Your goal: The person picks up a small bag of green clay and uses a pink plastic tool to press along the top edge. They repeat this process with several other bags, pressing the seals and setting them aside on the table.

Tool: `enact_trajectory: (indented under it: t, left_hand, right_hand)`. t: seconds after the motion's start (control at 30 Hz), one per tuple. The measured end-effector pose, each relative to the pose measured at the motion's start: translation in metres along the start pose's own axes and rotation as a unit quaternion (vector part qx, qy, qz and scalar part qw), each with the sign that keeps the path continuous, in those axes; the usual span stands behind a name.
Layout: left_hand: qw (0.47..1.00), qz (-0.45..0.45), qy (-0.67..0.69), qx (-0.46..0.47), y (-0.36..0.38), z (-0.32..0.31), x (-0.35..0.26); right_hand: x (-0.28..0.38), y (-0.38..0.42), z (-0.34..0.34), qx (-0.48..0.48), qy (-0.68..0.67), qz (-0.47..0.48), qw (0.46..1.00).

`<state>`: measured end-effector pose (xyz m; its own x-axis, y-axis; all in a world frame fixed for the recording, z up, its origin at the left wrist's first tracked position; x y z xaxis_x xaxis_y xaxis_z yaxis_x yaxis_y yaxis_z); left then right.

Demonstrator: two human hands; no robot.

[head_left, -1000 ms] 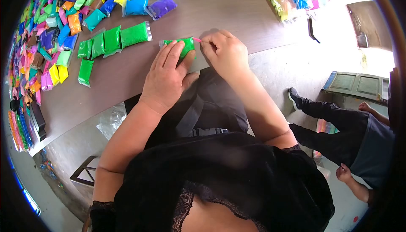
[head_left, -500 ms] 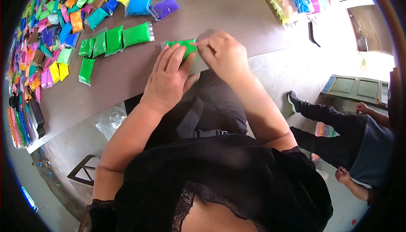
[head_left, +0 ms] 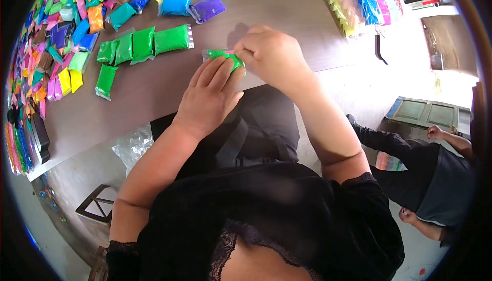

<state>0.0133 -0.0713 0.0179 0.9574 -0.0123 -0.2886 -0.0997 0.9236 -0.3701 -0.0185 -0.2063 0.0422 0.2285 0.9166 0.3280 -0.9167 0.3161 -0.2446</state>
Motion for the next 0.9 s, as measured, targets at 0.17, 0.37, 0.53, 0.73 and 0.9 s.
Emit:
enact_trajectory:
  t: [0.17, 0.37, 0.53, 0.73, 0.9]
  left_hand:
    - [1.000, 0.000, 0.007, -0.008, 0.001, -0.001, 0.002]
    - [1.000, -0.003, 0.021, -0.012, 0.000, 0.002, 0.002]
    - [1.000, -0.002, 0.018, -0.022, 0.001, 0.001, 0.002]
    - [1.000, 0.001, 0.007, -0.020, 0.002, 0.000, 0.002]
    - [1.000, 0.004, -0.006, -0.004, 0.001, -0.002, 0.000]
  right_hand:
    - [-0.003, -0.010, -0.006, 0.055, 0.085, -0.027, 0.995]
    - [0.004, -0.015, -0.007, 0.074, -0.027, -0.008, 0.997]
    - [0.000, -0.017, 0.007, 0.071, -0.038, -0.057, 0.995]
    - [-0.008, -0.013, 0.003, 0.075, 0.069, -0.096, 0.990]
    - [0.006, -0.008, -0.004, 0.054, -0.031, -0.062, 0.996]
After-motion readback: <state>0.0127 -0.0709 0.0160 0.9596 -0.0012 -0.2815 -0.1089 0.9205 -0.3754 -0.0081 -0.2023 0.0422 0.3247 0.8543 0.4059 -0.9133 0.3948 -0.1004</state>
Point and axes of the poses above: each hand's wrist, its own y-axis away from the middle knuckle, its own z-axis out of the back of the hand, x = y × z, the point moved 8 cm from there along -y, towards the middle knuckle, and after that the axes turned 3 degrees about x, right-handed, at the moved point
